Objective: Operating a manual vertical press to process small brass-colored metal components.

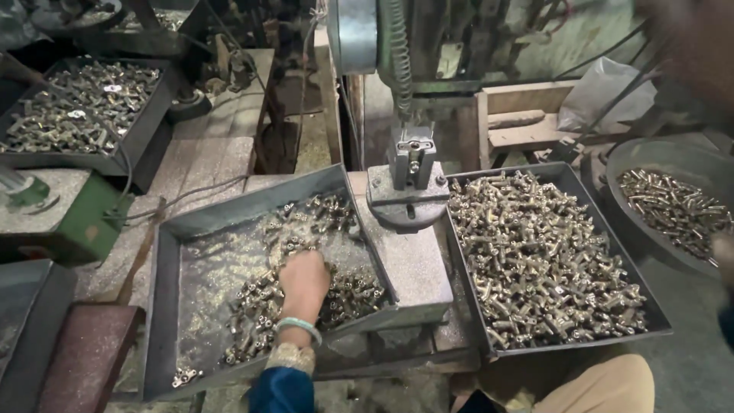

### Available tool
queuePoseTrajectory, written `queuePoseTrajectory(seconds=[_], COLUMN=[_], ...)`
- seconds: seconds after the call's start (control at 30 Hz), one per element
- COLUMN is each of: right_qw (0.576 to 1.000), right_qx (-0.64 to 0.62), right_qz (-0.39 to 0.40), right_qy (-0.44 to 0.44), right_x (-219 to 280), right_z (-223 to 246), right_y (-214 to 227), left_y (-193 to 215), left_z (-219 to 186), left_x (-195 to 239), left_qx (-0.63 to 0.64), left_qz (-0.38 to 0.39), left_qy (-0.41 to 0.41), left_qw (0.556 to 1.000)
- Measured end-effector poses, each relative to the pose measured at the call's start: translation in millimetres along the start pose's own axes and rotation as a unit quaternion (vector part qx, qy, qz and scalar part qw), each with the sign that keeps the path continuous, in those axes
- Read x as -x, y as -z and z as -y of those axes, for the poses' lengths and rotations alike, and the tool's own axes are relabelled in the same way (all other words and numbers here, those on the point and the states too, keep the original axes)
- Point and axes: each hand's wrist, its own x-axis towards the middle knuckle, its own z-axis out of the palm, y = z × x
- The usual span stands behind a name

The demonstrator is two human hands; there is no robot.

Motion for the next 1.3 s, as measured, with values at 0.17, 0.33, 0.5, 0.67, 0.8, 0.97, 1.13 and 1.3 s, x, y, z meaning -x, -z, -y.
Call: queuePoseTrajectory(seconds=[0.17,0.33,0.5,0.67,0.8,0.97,1.13,1.3], right_qw=[0.983,0.997,0.993,0.839,0.854,0.955,0.957,0.910], right_qx=[0.014,-0.070,-0.078,-0.530,-0.504,-0.172,-0.217,-0.352], right_qz=[0.160,-0.024,-0.083,-0.117,-0.123,-0.166,-0.140,-0.195], right_qy=[-0.089,-0.016,-0.002,-0.034,0.049,0.176,0.132,0.105], right_x=[42.4,14.1,-8.8,57.8,63.2,37.9,41.6,56.4], right_z=[18.7,-2.8,1.2,28.9,65.4,79.3,71.6,23.8], right_y=[-92.4,-179.9,-210.4,-205.7,-186.1,-189.3,-179.7,-176.0], left_y=[-32.6,-29.8,4.2,9.7,0.1,8.0,83.9,139.2], left_z=[1.9,1.9,-18.4,-15.0,-5.5,-2.3,-64.3,-122.0], left_x=[7.9,21.1,34.5,35.6,33.0,39.1,77.2,77.4], left_qx=[-0.029,-0.002,0.115,0.218,0.223,0.299,0.424,0.396], left_qz=[-0.074,-0.131,-0.144,-0.184,-0.232,-0.267,-0.260,-0.382], left_qy=[-0.046,-0.062,-0.056,-0.059,-0.091,-0.064,-0.103,-0.349], left_qw=[0.996,0.989,0.981,0.957,0.942,0.914,0.861,0.758])
